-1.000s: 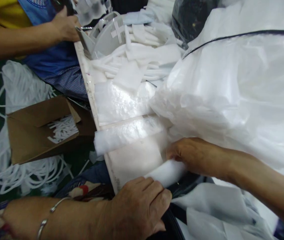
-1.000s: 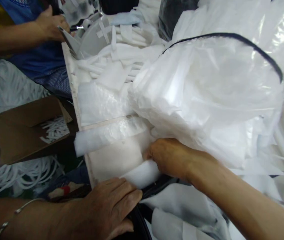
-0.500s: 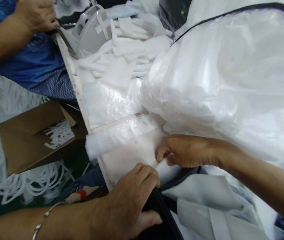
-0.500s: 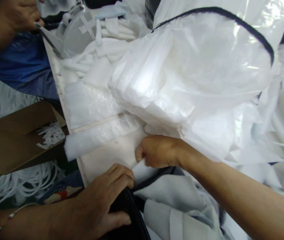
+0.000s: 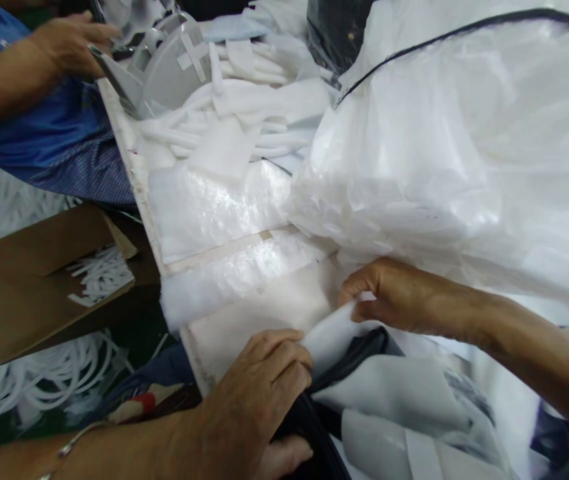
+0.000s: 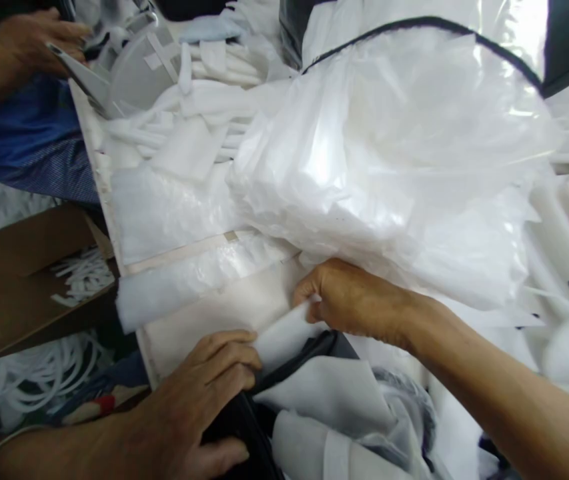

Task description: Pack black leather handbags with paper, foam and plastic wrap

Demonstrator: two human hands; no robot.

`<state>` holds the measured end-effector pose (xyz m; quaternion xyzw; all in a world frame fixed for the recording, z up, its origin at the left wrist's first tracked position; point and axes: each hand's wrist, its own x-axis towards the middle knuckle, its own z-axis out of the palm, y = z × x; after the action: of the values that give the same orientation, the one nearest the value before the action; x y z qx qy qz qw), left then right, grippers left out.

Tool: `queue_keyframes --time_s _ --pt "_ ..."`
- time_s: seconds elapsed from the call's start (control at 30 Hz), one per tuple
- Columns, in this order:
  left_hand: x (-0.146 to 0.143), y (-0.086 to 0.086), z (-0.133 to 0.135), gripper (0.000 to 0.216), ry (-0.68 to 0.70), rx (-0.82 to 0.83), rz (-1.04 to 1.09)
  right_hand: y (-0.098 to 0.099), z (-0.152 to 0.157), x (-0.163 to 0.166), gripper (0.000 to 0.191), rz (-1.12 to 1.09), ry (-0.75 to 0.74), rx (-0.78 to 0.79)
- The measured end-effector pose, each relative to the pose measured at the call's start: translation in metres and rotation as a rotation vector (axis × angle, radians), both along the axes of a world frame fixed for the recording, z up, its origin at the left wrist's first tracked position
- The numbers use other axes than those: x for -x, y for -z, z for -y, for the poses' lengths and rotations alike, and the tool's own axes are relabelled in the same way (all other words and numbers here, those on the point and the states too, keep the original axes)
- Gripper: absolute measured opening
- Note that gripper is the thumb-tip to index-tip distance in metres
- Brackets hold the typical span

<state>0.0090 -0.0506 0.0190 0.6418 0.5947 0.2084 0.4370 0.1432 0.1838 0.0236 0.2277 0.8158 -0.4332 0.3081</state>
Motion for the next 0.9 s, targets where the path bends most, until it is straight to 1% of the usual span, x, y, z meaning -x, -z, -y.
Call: queue_keyframes --time_s 0.1,0.2,0.27,0.37,0.43,0.53,0.63,0.7,0.77,0.83,0.9 --pt "0.0 0.004 0.004 0.037 -0.011 -0.044 0.004 -0.002 0.004 -0.005 0.015 -0.007 0.062 0.056" --pt "0.0 0.008 0.006 0.039 -0.031 -0.001 -0.005 -0.006 0.006 -0.005 0.016 0.044 0.053 0.108" --pt "0.0 0.008 0.006 0.041 -0.029 0.05 0.023 -0.008 0.008 -0.001 0.015 0.065 0.009 0.085" --pt "-0.001 0.009 0.005 0.044 -0.045 0.094 0.068 -0.009 0.014 0.006 0.014 0.022 -0.048 0.008" --pt "-0.002 0.01 0.006 0.042 -0.071 0.095 0.07 -0.006 0.017 0.009 0.014 0.003 -0.037 0.032" --pt "-0.002 0.012 0.006 0.04 -0.085 0.114 0.074 0.0 0.013 0.006 0.017 0.03 0.023 0.128" --pt "-0.001 0.012 0.005 0.039 -0.092 0.196 0.11 0.001 0.003 0.001 0.02 0.058 -0.004 0.11" --pt "-0.001 0.012 0.004 0.038 -0.102 0.227 0.134 -0.006 0.001 -0.001 0.025 -0.004 -0.035 0.023" --pt "-0.001 0.013 0.005 0.039 -0.107 0.218 0.156 -0.017 0.009 -0.005 0.032 -0.128 -0.041 -0.138" --pt "-0.002 0.016 0.007 0.042 -0.109 0.195 0.17 -0.029 0.029 -0.012 0.037 -0.256 -0.041 -0.354" --pt "-0.002 0.017 0.009 0.043 -0.101 0.164 0.185 -0.035 0.055 -0.028 0.038 -0.368 -0.072 -0.544"
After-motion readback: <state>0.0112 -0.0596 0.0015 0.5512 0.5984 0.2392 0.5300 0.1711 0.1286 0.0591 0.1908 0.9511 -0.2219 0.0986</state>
